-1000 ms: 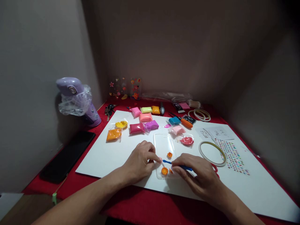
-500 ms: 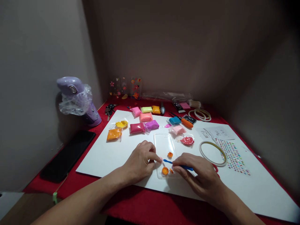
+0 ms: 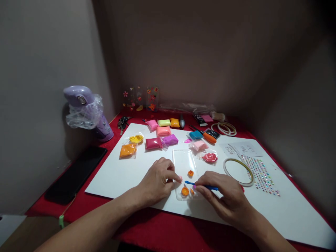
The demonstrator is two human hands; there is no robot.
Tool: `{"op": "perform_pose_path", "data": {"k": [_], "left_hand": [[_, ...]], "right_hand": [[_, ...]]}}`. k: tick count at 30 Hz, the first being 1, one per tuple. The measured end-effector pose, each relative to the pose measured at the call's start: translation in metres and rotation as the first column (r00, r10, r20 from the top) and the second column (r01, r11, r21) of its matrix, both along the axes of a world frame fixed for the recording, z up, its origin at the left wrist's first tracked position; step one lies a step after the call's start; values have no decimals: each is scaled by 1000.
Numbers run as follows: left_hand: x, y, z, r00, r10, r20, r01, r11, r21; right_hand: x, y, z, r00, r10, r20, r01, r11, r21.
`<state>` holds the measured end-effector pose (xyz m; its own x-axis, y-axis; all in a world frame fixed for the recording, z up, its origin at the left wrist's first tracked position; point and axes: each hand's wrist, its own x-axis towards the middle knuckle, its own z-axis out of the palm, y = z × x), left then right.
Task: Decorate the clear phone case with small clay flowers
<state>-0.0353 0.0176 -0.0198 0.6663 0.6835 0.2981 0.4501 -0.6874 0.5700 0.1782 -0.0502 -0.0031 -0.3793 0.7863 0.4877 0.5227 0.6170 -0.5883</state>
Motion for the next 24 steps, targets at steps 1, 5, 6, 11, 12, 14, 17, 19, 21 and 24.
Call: {"op": "perform_pose_path", "data": {"k": [1,5,6,11,12,14,17,19,21,24], "left_hand": [[0,0,0,1000,-2,-1,2,1000,-4],[1,1,1,1000,-3,-1,3,1000,-9],[1,1,1,1000,-3,-1,3,1000,-7],[1,2,-1,1000,-8,1,8,1000,1],[1,1,-1,1000,-9,4,9,1000,0],[1,1,-1,1000,-9,9,9,1000,-2],[0,0,1,1000,-3,20,4,1000,-21],[0,0,3,999,4,38,-2,999,-48],[0,1,5,998,19,62,-15,998,-68],[-2,3,6,993,44,108,-40,998,-40]], "right_hand": [[0,0,0,1000,4,1,-4,1000,1],[-1,1,-1,1000,19,4,-19,1000,-10],[-1,1,-1,1000,19,3,-19,1000,-11],[-1,1,0,1000,17,-5,-17,1000,-10],[-1,1,0,1000,18,-6,-18,1000,-10],[0,1,0,1000,22,-6,-22,1000,-3],[1,2,1,1000,-4,-8,4,1000,13],[3,1,3,999,-32,-18,33,998,45],[4,1,4,998,-49,-25,51,996,75],[4,0,6,999,-50,-15,51,995,85]]}}
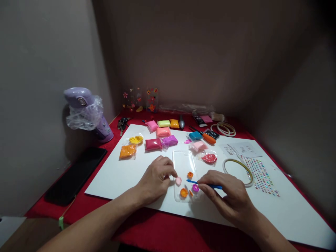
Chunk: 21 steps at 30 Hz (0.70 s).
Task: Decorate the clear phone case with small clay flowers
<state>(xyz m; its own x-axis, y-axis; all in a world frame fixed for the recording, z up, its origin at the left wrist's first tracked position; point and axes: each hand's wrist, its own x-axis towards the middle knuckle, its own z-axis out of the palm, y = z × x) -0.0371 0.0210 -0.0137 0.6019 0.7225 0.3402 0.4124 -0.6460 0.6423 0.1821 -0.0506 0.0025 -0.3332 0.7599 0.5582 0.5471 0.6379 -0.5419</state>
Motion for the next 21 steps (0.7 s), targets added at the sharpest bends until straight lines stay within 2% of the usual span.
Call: {"op": "perform_pose_path", "data": {"k": [3,9,16,21], "left_hand": [[-2,2,-1,1000,-7,1,7,999,42],[-1,3,0,995,-23,-93,26,999,34],[0,3,0,984,-24,-178,28,999,22],[4,1,-2,983,7,-182,8,997,83]], "right_hand": [[-2,0,1,1000,5,-4,-5,1000,3],[-1,-1,1,1000,-7,-27,8,1000,30],[1,0,-1,998,-23,-52,22,1000,-15],[-2,0,-1,998,-45,-52,45,999,7]]}}
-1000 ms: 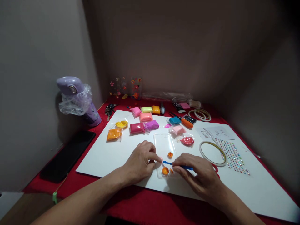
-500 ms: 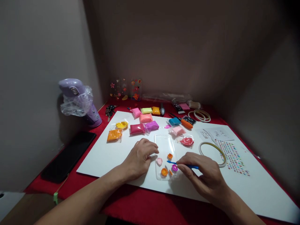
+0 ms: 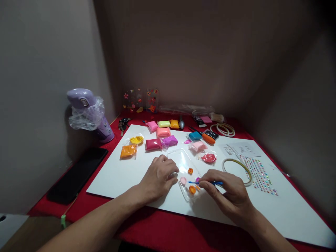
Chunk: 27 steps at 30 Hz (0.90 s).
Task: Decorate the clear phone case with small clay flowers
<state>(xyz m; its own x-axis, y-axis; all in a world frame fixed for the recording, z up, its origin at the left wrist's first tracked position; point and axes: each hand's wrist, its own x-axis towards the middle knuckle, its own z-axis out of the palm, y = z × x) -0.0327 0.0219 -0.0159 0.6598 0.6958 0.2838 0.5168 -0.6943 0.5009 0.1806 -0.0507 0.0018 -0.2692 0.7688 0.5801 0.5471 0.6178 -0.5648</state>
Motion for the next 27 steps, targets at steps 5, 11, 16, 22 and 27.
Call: {"op": "perform_pose_path", "data": {"k": [5,11,16,22,27], "left_hand": [[3,-2,-1,999,4,32,-4,1000,16],[0,2,-12,988,96,122,-107,990,94],[-2,5,-13,997,56,49,-63,985,158],[-4,-2,2,981,112,-161,-66,962,266],[-5,-5,5,958,158,-239,-73,941,332]], "right_hand": [[0,1,-1,1000,2,6,-2,1000,3],[1,1,0,999,-45,-10,46,999,19],[1,1,1,999,-45,-21,46,998,33],[0,2,3,998,-52,-27,53,998,27],[0,2,4,998,-59,-33,60,998,20]]}}
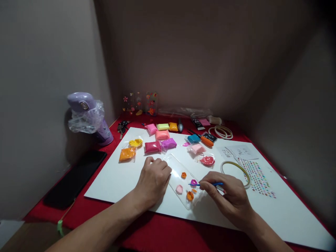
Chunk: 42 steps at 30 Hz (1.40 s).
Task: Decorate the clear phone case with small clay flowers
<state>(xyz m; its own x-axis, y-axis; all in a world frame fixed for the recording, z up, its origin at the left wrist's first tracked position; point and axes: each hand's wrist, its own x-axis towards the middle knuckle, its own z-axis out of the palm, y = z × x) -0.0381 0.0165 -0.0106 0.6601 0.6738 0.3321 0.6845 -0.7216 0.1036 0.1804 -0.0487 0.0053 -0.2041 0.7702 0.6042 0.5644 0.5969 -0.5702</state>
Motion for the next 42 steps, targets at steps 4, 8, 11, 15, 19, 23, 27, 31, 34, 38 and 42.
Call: {"op": "perform_pose_path", "data": {"k": [4,8,11,15,19,23,27,31,34,38,42], "left_hand": [[-1,-1,0,997,7,75,-6,1000,-11],[-4,-1,0,951,-131,281,158,985,-75],[-5,-1,0,911,-201,359,271,950,-155],[-2,-1,-1,905,-231,357,320,924,-212],[0,-1,-3,913,-243,327,323,920,-220],[1,-1,-5,917,-242,316,318,923,-215],[1,1,-8,914,-248,320,325,922,-213],[2,1,-9,915,-245,322,324,919,-224],[2,1,-10,913,-245,325,326,919,-224],[1,1,-10,913,-243,327,326,918,-226],[2,2,-8,914,-239,327,323,917,-233]], "right_hand": [[0,0,-2,999,51,4,-51,999,-11],[0,0,-5,993,114,-1,-114,992,-47],[-1,-1,-6,990,140,-10,-140,988,-66],[-2,-2,-6,985,172,-21,-173,982,-80],[-2,-3,-7,984,175,-16,-176,979,-107],[-2,-5,-9,983,185,13,-181,972,-148],[-2,-5,-10,981,194,26,-188,970,-154],[-4,-4,-10,978,206,8,-203,969,-142],[-4,-3,-9,977,211,-6,-210,969,-129],[-4,-3,-8,979,205,-5,-204,973,-112],[-3,-2,-9,982,190,0,-189,976,-105]]}}
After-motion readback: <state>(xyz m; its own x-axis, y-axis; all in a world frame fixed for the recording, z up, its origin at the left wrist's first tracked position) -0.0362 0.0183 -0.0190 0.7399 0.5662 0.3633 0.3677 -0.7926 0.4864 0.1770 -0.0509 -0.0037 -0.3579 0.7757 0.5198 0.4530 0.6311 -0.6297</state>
